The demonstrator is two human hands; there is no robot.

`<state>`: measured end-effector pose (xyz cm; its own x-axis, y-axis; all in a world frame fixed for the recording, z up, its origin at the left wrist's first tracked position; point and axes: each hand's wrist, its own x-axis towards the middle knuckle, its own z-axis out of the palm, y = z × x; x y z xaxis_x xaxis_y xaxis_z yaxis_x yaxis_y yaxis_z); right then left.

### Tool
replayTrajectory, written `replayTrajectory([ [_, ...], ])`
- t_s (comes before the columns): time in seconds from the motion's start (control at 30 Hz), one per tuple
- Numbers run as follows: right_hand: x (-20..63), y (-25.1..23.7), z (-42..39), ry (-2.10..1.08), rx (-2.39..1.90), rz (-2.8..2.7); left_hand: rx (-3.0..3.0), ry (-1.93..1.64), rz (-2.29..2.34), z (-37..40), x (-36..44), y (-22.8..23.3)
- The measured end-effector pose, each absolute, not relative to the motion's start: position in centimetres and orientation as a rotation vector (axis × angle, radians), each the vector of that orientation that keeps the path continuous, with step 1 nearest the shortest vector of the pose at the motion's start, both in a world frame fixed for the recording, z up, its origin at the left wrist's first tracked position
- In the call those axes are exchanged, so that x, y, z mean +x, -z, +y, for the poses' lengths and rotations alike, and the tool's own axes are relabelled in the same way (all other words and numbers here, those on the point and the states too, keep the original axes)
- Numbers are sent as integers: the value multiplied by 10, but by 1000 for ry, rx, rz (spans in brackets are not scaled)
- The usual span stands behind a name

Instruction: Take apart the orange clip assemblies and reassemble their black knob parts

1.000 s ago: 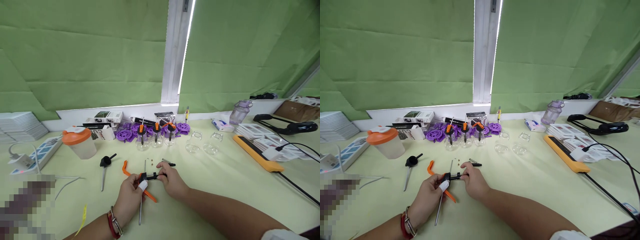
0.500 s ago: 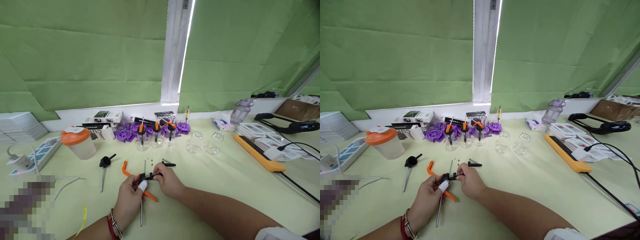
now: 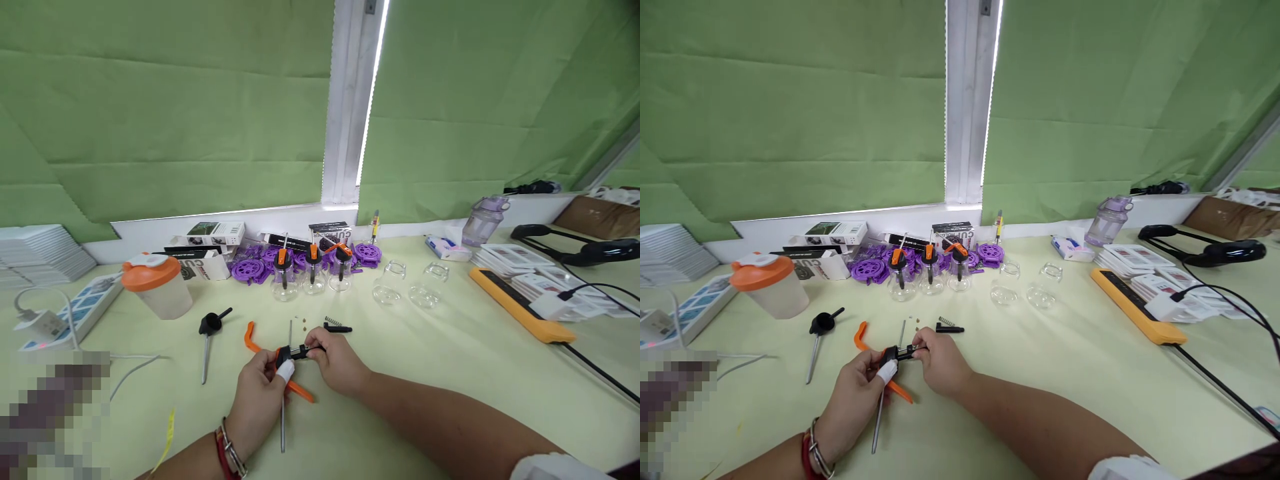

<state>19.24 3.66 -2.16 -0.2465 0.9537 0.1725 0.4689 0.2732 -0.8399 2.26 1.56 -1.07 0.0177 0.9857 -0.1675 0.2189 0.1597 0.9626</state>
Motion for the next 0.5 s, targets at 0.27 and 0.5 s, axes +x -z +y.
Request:
replayTrajectory([
  [0.27,192,19,36,-868,-1301,-1843,1290,-949,1436,15,22,11],
  [0.5,193,18,36,-879,-1287,-1828,1269,-943,1416,15,22,10],
])
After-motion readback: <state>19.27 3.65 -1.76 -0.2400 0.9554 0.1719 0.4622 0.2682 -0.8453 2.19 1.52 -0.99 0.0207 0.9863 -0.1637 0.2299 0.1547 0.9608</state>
